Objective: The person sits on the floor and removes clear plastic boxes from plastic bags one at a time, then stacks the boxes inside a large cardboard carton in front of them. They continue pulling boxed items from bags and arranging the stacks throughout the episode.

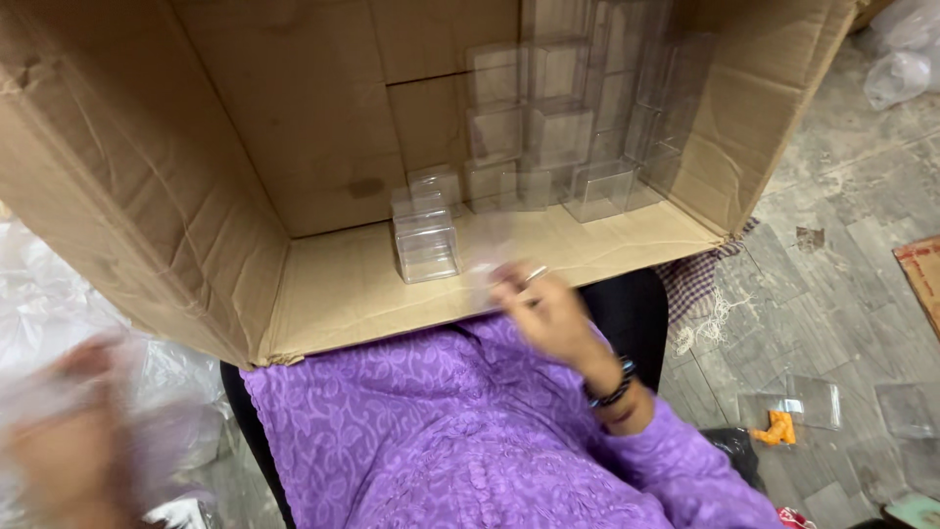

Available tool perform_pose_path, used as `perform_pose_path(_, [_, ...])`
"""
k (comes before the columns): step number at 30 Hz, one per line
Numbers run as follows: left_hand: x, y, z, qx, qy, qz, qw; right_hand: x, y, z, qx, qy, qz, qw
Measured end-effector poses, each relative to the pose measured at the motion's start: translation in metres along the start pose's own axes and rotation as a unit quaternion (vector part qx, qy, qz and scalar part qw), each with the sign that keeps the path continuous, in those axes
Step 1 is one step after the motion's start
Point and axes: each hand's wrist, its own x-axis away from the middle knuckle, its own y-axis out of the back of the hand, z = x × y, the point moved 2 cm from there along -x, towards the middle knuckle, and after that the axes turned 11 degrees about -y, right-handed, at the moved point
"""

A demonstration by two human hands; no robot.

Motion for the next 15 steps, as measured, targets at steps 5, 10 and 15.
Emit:
perform_pose_path(5, [0.026,-0.111,-0.172,0.580,0.061,0.307,0.752,0.009,-0.054,0.056,0.062,0.255,0.178,0.948])
perform_pose_path(10, [0.024,-0.129,-0.159,0.743,0.198,0.229,0.597,-0.104,-0.014,-0.023,-0.095,0.098,0.137,0.981])
perform_pose_path(15, [0.042,-0.145,-0.127,0.833,0.334,0.191,0.398,-0.206,0.021,-0.145,0.495,0.138,-0.170,0.841])
